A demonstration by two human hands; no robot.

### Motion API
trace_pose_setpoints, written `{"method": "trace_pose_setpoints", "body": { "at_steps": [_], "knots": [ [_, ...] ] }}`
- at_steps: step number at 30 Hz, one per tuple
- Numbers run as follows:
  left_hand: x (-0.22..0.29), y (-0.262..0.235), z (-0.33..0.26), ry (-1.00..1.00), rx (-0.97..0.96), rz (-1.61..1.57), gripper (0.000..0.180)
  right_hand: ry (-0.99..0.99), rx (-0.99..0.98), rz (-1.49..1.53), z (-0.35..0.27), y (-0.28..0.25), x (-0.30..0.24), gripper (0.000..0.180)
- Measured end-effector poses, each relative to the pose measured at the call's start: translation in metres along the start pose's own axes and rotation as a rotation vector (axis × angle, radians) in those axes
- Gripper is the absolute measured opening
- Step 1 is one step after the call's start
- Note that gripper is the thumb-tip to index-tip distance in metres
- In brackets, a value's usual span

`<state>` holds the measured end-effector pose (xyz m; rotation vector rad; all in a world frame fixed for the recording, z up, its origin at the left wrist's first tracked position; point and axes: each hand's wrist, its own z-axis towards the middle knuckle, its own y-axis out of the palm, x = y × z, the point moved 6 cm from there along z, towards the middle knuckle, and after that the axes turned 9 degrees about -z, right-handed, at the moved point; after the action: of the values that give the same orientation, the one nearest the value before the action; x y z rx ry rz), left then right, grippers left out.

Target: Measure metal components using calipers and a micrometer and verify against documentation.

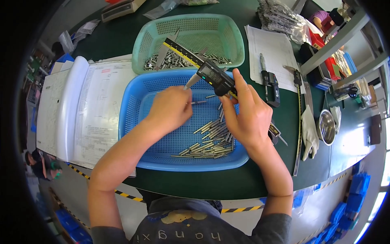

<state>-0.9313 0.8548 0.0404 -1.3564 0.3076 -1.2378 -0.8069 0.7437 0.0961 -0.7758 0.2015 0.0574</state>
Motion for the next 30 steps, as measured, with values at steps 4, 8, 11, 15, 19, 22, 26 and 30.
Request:
{"method": "trace_pose_setpoints", "body": {
  "at_steps": [4,8,11,15,19,22,26,30],
  "knots": [
    [-0.030,-0.040,-0.002,-0.203,0.198,-0.421,0.007,0.019,0.013,0.028,-0.001,0.001,0.003,0.058],
    [-0.046,-0.073,-0.010,-0.248,0.439,-0.656,0.006,0.005,0.022,0.044,-0.001,0.000,0.002,0.057],
    [-0.043,-0.076,-0.011,-0.223,0.453,-0.742,0.014,-0.009,0.017,0.033,-0.001,0.000,0.001,0.057],
    [-0.036,-0.073,-0.010,-0.168,0.395,-0.873,0.035,-0.032,0.012,0.030,0.000,-0.001,-0.001,0.057],
    [-0.034,-0.075,-0.009,-0.111,0.366,-0.937,0.048,-0.067,-0.009,0.024,0.000,0.000,-0.004,0.057],
    [-0.037,-0.076,-0.009,-0.122,0.345,-1.066,0.049,-0.092,-0.008,0.021,0.001,0.000,-0.005,0.057],
    [-0.042,-0.076,-0.011,-0.215,0.327,-1.259,0.048,-0.093,-0.016,0.029,0.001,0.000,-0.007,0.057],
    [-0.044,-0.074,-0.011,-0.272,0.316,-1.276,0.047,-0.109,-0.020,0.033,0.001,0.000,-0.008,0.057]
  ]
}}
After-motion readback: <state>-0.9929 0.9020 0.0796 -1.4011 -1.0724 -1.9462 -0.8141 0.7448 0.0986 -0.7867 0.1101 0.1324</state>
